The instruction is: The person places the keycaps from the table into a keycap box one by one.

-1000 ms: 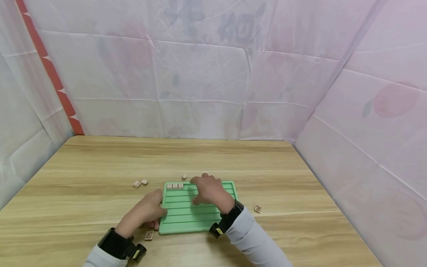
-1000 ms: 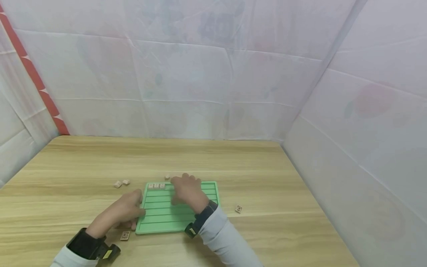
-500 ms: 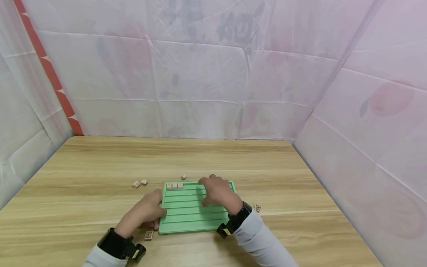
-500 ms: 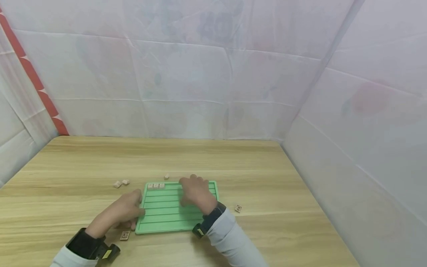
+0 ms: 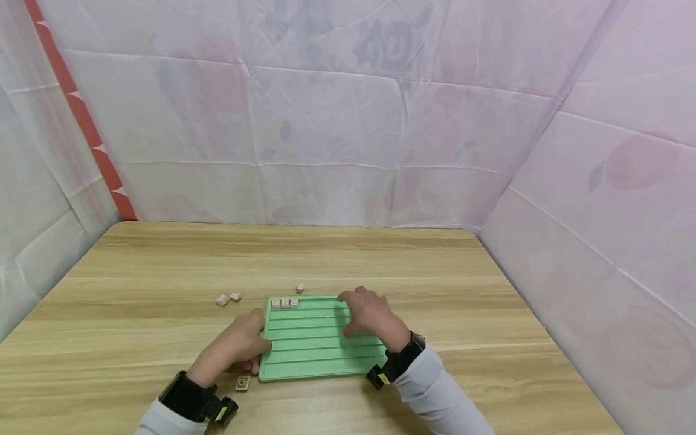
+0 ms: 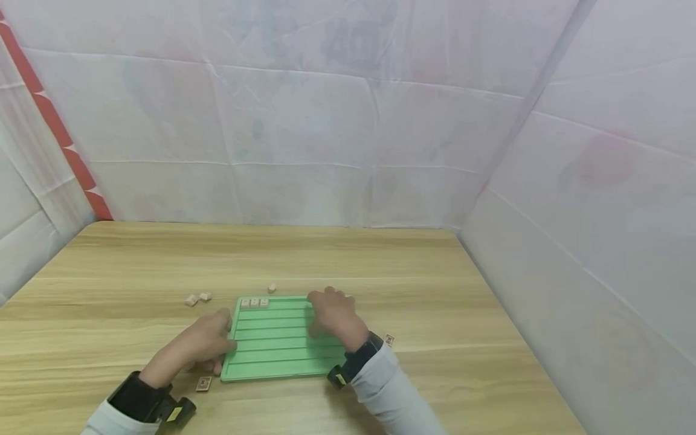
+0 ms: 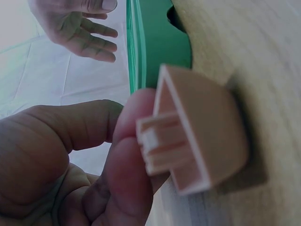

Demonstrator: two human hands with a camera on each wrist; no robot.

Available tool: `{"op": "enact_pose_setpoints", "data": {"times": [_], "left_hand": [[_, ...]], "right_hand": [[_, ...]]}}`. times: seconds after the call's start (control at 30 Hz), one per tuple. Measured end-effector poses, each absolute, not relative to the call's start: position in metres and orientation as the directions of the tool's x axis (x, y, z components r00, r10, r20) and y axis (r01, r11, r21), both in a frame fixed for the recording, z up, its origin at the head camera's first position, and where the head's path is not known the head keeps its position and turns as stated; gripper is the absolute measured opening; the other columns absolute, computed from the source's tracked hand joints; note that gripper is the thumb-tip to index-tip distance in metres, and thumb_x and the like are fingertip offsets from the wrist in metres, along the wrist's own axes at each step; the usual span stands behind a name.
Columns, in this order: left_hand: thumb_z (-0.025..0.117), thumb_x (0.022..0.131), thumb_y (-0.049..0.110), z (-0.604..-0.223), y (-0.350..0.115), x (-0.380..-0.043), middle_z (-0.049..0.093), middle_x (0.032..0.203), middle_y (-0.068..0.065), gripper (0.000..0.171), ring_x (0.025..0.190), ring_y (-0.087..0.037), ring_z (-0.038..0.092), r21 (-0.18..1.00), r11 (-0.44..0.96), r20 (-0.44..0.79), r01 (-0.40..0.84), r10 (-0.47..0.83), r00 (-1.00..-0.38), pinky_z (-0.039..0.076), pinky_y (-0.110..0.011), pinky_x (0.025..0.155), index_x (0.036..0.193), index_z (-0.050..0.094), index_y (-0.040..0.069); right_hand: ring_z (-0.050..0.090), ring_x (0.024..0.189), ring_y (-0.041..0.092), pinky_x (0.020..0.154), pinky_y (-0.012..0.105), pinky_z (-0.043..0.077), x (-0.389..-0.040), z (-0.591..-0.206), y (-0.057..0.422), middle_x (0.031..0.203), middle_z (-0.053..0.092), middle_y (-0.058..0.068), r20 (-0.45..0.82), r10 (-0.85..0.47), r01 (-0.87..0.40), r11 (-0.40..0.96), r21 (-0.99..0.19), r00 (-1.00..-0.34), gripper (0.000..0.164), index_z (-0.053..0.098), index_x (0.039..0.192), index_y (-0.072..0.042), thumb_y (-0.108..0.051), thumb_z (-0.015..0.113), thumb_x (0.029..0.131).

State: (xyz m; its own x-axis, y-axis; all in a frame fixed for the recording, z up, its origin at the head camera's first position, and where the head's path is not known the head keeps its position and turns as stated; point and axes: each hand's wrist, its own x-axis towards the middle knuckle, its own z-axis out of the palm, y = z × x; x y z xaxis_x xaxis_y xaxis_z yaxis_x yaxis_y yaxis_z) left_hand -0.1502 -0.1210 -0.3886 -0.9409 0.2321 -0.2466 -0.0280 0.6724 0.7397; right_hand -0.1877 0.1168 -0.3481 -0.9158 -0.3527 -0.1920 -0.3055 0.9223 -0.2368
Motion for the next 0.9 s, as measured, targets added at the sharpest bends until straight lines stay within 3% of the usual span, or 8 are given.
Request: {"op": "enact_pose_setpoints", "data": {"times": [0.7,0.9], "left_hand": [[0.055,0.083,-0.004,-0.390,-0.120,-0.151,0.054,0.048,-0.011,0.029,0.034,-0.015,0.050,0.731,0.682,-0.256,-0.036,0.225,-0.940,0.038,-0.024,0.033,0.108,0.042,-0.009],[0.055,0.082,-0.004,-0.391,-0.121,-0.151,0.053,0.048,-0.011,0.026,0.033,-0.015,0.050,0.734,0.678,-0.251,-0.031,0.229,-0.941,0.038,-0.025,0.033,0.105,0.043,-0.008]], "right_hand": [[0.055,0.098,0.030,0.078,0.052,0.044,-0.182,-0.358,0.153,0.107,0.055,0.012,-0.182,-0.323,-0.275,0.930,-0.244,-0.929,0.058,0.060,0.117,-0.007,-0.015,0.084,0.065],[0.054,0.101,0.031,0.079,0.052,0.044,-0.179,-0.356,0.165,0.113,0.055,0.015,-0.185,-0.308,-0.260,0.934,-0.244,-0.933,0.058,0.059,0.118,-0.006,-0.015,0.084,0.066]]}}
